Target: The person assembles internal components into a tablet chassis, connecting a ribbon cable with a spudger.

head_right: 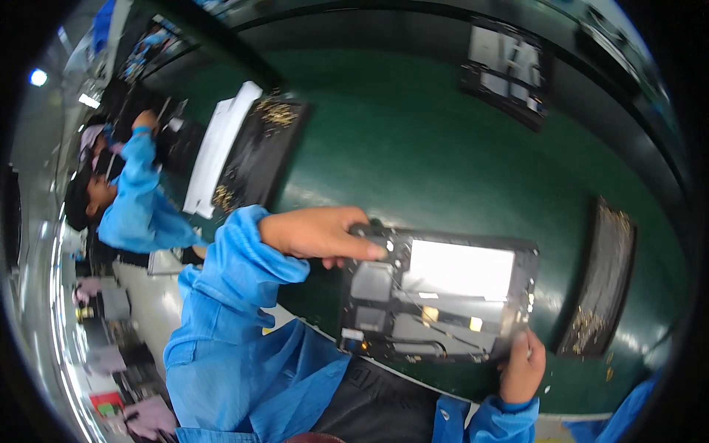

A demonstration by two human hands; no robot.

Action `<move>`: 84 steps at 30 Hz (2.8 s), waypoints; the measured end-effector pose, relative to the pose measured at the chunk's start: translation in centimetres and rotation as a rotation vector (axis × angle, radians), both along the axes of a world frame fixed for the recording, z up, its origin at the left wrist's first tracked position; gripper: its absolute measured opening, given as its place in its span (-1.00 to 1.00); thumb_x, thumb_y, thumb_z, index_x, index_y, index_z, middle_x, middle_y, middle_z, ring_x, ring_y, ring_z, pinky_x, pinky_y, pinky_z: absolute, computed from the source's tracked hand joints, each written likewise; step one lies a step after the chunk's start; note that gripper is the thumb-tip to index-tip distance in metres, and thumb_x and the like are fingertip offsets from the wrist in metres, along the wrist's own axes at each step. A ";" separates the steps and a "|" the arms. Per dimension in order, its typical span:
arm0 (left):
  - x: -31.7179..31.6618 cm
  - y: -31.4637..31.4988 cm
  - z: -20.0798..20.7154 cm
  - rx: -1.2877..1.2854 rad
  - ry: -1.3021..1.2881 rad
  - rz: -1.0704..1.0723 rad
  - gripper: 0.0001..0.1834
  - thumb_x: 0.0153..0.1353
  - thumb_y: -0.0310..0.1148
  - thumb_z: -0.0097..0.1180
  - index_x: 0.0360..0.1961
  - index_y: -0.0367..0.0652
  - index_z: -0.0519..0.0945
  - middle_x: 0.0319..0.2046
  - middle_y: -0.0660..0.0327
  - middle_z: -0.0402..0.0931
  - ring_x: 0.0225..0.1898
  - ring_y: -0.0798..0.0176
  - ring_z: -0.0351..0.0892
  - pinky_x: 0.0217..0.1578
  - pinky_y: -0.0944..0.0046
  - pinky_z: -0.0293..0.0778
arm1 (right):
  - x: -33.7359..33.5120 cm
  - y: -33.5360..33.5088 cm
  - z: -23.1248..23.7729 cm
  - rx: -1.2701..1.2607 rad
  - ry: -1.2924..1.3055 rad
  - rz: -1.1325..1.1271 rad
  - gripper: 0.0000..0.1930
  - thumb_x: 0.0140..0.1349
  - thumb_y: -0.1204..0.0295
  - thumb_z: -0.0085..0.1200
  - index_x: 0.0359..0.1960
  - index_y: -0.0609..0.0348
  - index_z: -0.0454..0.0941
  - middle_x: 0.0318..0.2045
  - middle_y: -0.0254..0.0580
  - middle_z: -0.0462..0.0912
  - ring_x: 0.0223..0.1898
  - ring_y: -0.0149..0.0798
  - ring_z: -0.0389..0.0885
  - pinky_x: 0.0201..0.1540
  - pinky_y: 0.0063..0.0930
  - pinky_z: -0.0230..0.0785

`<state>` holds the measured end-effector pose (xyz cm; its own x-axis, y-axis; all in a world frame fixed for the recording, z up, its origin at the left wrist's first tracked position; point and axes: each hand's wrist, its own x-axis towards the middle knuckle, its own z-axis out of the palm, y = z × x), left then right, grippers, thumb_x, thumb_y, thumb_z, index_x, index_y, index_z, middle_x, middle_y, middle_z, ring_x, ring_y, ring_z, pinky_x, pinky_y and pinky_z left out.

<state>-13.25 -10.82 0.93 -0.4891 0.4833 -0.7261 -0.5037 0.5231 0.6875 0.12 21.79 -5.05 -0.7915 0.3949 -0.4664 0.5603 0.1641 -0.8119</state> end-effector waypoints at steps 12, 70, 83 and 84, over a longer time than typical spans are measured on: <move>3.2 -1.1 0.1 0.185 0.037 0.159 -0.56 -0.10 -0.06 0.09 -0.49 -0.32 0.46 -0.72 0.28 0.30 -0.69 0.43 0.26 -0.71 0.45 0.20 | -3.0 -0.1 -1.5 -0.096 0.131 0.085 -0.71 0.12 0.19 -0.14 -0.32 0.18 0.35 -0.69 -0.40 0.33 -0.72 -0.56 0.21 -0.71 -0.73 0.01; -2.6 3.4 -2.3 0.392 0.190 0.433 -0.69 0.12 -0.28 -0.14 -0.25 -0.34 0.43 -0.38 0.16 0.48 -0.36 0.33 0.45 -0.28 0.41 0.35 | -0.8 -8.9 2.1 -0.092 0.241 1.233 -0.71 0.05 0.25 -0.08 -0.29 0.18 0.47 -0.47 -0.03 0.51 -0.42 -0.07 0.48 -0.34 -0.41 0.35; -0.9 -13.2 -7.3 -1.282 1.114 0.634 -0.73 -0.01 -0.20 -0.05 -0.37 -0.15 0.52 -0.48 0.02 0.48 -0.41 -0.02 0.44 -0.33 0.09 0.35 | 0.2 -10.7 2.3 0.012 0.195 0.908 -0.72 0.03 0.27 -0.05 -0.32 0.22 0.47 -0.44 0.02 0.52 -0.36 -0.06 0.50 -0.29 -0.39 0.34; -0.7 -13.5 -7.4 -1.224 1.083 0.714 -0.74 -0.02 -0.20 -0.03 -0.40 -0.12 0.53 -0.49 0.03 0.48 -0.40 -0.03 0.44 -0.33 0.09 0.35 | 0.2 -10.7 2.2 0.014 0.196 0.910 -0.72 0.03 0.27 -0.05 -0.32 0.22 0.47 -0.44 0.02 0.52 -0.36 -0.06 0.50 -0.29 -0.39 0.34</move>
<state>-13.90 -24.34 -6.51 -0.7985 -0.5312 0.2833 -0.4701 0.8441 0.2580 0.33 11.05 -2.80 -0.8636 -0.4115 -0.2913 0.0642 0.4833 -0.8731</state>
